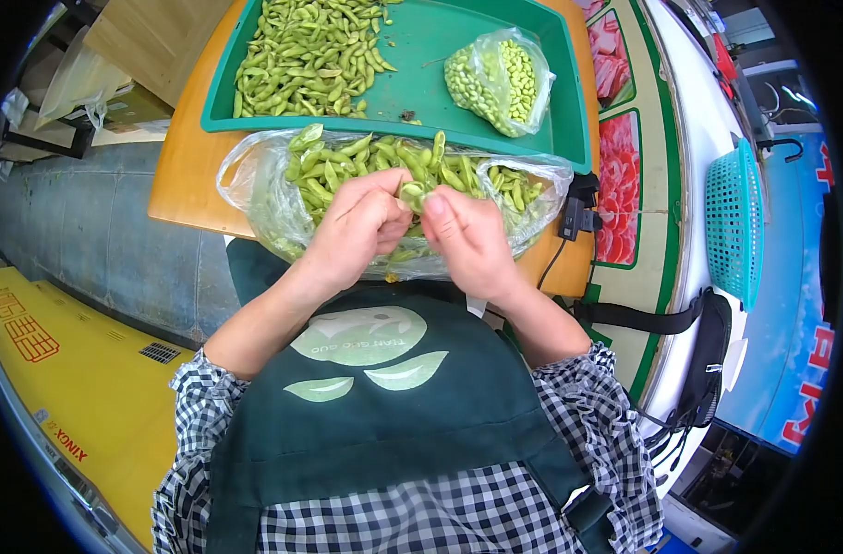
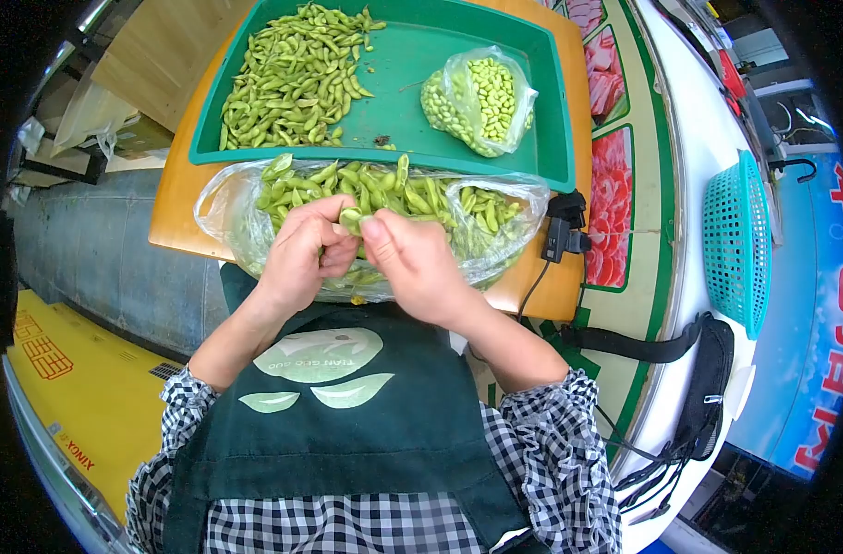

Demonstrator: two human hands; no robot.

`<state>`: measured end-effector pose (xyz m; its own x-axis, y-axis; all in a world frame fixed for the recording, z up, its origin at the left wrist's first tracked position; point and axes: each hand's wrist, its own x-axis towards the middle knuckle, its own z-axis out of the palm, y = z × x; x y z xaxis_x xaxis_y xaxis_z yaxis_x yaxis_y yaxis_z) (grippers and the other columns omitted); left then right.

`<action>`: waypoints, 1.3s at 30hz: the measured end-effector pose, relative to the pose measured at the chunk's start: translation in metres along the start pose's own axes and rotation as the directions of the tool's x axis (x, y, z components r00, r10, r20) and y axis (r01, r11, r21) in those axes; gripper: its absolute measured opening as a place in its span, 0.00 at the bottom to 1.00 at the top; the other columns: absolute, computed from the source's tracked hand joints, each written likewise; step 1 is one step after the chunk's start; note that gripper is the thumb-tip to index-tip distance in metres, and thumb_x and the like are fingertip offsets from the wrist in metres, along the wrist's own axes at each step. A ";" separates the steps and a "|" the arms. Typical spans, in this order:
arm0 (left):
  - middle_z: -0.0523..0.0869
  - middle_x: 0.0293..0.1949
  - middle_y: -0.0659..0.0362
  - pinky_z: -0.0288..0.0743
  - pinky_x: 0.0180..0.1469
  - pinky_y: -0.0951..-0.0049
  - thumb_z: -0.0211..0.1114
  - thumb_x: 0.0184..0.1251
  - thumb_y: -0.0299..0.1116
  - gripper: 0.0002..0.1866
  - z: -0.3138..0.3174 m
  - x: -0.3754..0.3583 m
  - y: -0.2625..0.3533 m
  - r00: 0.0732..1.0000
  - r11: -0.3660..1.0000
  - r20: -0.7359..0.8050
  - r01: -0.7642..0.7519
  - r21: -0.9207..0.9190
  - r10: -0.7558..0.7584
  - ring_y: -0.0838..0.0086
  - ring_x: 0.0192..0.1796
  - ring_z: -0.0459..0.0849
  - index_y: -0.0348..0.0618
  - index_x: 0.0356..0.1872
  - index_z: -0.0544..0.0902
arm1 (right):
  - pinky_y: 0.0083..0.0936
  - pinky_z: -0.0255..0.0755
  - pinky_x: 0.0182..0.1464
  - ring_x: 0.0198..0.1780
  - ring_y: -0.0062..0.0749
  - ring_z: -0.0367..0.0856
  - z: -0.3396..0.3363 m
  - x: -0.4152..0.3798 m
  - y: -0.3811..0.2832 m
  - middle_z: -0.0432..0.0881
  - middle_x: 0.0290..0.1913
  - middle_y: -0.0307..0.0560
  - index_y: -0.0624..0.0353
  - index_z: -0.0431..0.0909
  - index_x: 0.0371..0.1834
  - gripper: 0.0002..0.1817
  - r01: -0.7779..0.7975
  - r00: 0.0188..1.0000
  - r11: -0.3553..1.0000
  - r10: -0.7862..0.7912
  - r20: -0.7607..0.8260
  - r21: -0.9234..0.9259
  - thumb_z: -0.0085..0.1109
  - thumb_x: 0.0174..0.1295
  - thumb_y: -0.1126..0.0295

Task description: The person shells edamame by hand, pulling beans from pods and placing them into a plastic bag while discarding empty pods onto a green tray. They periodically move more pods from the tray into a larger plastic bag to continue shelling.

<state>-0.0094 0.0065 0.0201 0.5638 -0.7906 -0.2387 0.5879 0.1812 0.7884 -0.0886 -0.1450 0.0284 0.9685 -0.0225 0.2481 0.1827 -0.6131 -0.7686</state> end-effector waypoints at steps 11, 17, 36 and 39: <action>0.65 0.15 0.67 0.54 0.22 0.78 0.49 0.58 0.30 0.11 -0.003 0.001 -0.003 0.999 0.967 0.022 0.034 0.254 -0.041 0.83 0.20 0.60 0.41 0.17 0.68 | 0.16 0.55 0.22 0.21 0.14 0.61 -0.001 -0.001 0.014 0.66 0.19 0.32 0.60 0.68 0.26 0.16 -0.463 0.886 0.589 0.313 0.342 0.662 0.48 0.72 0.65; 0.61 0.16 0.70 0.45 0.19 0.80 0.50 0.59 0.29 0.09 0.002 0.009 -0.013 0.997 0.967 -0.062 -0.027 0.252 0.044 0.86 0.18 0.55 0.46 0.19 0.67 | 0.25 0.60 0.22 0.19 0.20 0.64 0.009 -0.002 0.017 0.65 0.16 0.40 0.63 0.68 0.28 0.15 -0.170 0.985 0.969 0.173 -0.001 0.179 0.49 0.71 0.64; 0.60 0.17 0.74 0.44 0.16 0.84 0.56 0.64 0.28 0.13 -0.021 0.006 0.001 0.961 0.995 -0.278 0.033 0.098 -0.005 0.90 0.15 0.53 0.50 0.21 0.65 | 0.11 0.55 0.22 0.22 0.12 0.61 -0.012 0.007 0.023 0.79 0.27 0.40 0.63 0.77 0.51 0.14 -0.539 0.830 0.452 0.428 0.357 0.711 0.44 0.73 0.67; 0.59 0.17 0.73 0.44 0.16 0.83 0.55 0.66 0.29 0.12 -0.020 0.004 0.008 0.965 0.999 -0.261 0.023 0.034 -0.013 0.89 0.16 0.53 0.49 0.22 0.65 | 0.11 0.53 0.20 0.21 0.12 0.62 -0.010 0.007 0.024 0.79 0.27 0.42 0.67 0.78 0.49 0.14 -0.547 0.801 0.408 0.508 0.316 0.731 0.50 0.70 0.68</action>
<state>0.0093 0.0166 0.0141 0.6882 -0.6125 -0.3888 0.5805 0.1435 0.8015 -0.0791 -0.1675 0.0179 0.9222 -0.0797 -0.3783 -0.3318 0.3390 -0.8803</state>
